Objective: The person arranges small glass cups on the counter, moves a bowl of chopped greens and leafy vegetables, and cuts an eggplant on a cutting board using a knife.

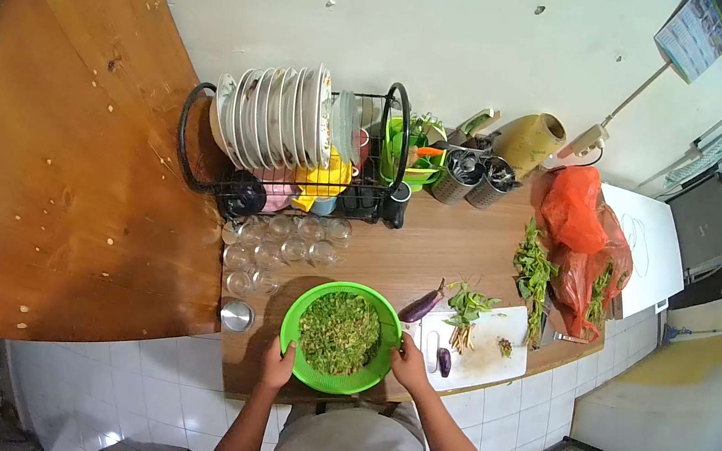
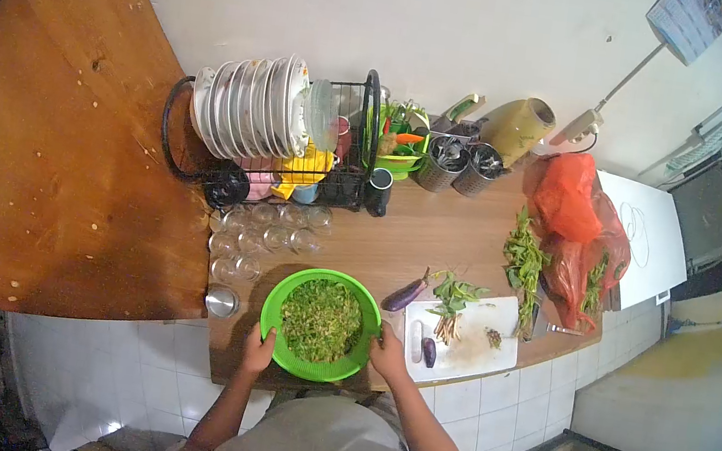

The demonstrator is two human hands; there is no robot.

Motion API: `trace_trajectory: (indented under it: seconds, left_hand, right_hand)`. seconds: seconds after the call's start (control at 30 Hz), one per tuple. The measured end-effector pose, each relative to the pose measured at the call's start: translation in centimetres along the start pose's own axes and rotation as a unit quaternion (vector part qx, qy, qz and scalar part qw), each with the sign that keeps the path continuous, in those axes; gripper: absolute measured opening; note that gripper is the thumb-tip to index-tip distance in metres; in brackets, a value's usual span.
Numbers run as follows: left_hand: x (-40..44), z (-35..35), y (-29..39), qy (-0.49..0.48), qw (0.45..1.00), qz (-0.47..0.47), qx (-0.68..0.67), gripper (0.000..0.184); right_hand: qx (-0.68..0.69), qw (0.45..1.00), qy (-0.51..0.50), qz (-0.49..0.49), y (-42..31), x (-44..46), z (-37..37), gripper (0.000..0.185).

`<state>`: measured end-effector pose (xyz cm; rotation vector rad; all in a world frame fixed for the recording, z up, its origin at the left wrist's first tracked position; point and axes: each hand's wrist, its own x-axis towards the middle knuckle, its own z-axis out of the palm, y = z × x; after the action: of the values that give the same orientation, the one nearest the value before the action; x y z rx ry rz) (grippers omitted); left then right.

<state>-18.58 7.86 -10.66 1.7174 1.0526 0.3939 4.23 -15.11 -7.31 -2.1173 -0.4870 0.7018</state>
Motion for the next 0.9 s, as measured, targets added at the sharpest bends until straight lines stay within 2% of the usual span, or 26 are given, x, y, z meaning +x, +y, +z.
trace_trajectory:
  seconds: [0.07, 0.13, 0.17, 0.2, 0.27, 0.3, 0.37, 0.4, 0.43, 0.47, 0.5, 0.53, 0.57, 0.63, 0.67, 0.73, 0.83, 0.9]
  left_hand:
    - [-0.4, -0.2, 1.2, -0.011, 1.0, -0.008, 0.014, 0.022]
    - [-0.7, 0.0, 1.6, -0.012, 0.999, -0.011, 0.036, 0.023]
    - [-0.7, 0.1, 1.9, -0.015, 0.998, -0.013, 0.056, 0.023]
    - [-0.6, 0.2, 2.4, -0.011, 0.998, -0.01, 0.061, 0.023]
    - [-1.2, 0.2, 3.7, -0.028, 0.998, -0.04, -0.037, 0.026]
    - [-1.4, 0.4, 4.4, -0.024, 0.998, -0.04, -0.031, 0.026]
    - [-1.1, 1.4, 6.9, -0.07, 0.994, -0.007, -0.089, 0.028]
    - [-0.9, 1.9, 7.7, -0.083, 0.991, -0.019, -0.099, 0.028]
    - [-0.5, 2.5, 7.3, -0.082, 0.992, -0.012, -0.093, 0.028]
    - [-0.4, 3.4, 6.8, -0.039, 0.994, -0.014, -0.103, 0.027]
    - [-0.5, 4.2, 6.4, 0.004, 0.993, -0.016, -0.115, 0.026]
    - [-0.6, 4.3, 6.3, 0.014, 0.993, -0.018, -0.113, 0.026]
    - [-1.2, 4.3, 6.1, 0.01, 0.994, -0.009, -0.11, 0.026]
    - [-2.2, 4.7, 6.4, 0.02, 0.995, -0.024, -0.099, 0.026]
    - [-2.8, 5.3, 7.0, 0.012, 0.995, -0.018, -0.093, 0.026]
    - [-4.7, 6.7, 9.0, 0.005, 0.998, -0.06, 0.031, 0.026]
    - [-6.2, 9.8, 9.0, 0.027, 0.997, -0.052, 0.056, 0.026]
    - [-6.7, 10.9, 10.4, 0.019, 0.999, -0.028, 0.033, 0.029]
  right_hand:
    - [0.022, 1.0, -0.003, -0.003, -0.2, -0.3, -0.4, 0.045]
    - [-0.107, 0.994, -0.012, -0.03, 0.0, 0.1, -0.9, 0.046]
    - [-0.104, 0.994, -0.012, -0.033, 0.1, 0.2, -1.4, 0.046]
    - [-0.076, 0.996, -0.041, 0.011, -0.4, 0.3, -2.2, 0.046]
    - [0.003, 0.992, -0.093, 0.081, -0.4, 1.1, -3.6, 0.046]
    - [0.008, 0.994, -0.094, 0.05, 1.5, 2.4, -3.8, 0.048]
    - [0.04, 0.993, -0.096, 0.049, 1.9, 4.3, -5.2, 0.052]
    - [0.047, 0.993, -0.079, 0.078, -0.4, 3.6, -6.1, 0.053]
    - [0.054, 0.993, -0.077, 0.073, 0.5, 3.3, -5.6, 0.053]
    - [-0.064, 0.997, -0.019, -0.027, 1.8, 2.5, -5.1, 0.045]
    - [-0.182, 0.975, 0.042, -0.125, 3.6, 1.9, -4.6, 0.037]
    - [-0.05, 0.996, -0.053, -0.057, 2.6, 1.0, -5.3, 0.038]
    - [0.071, 0.989, -0.127, 0.033, 1.8, 0.1, -6.0, 0.039]
    - [0.204, 0.958, -0.187, 0.077, 1.5, 0.2, -8.0, 0.039]
    - [0.212, 0.957, -0.18, 0.078, 2.2, 0.9, -8.8, 0.039]
    - [0.166, 0.965, -0.191, 0.062, 3.4, 2.6, -10.5, 0.038]
    - [0.143, 0.96, -0.24, 0.032, 2.9, 4.6, -15.0, 0.039]
    - [0.156, 0.96, -0.234, 0.014, 4.0, 5.9, -16.6, 0.039]
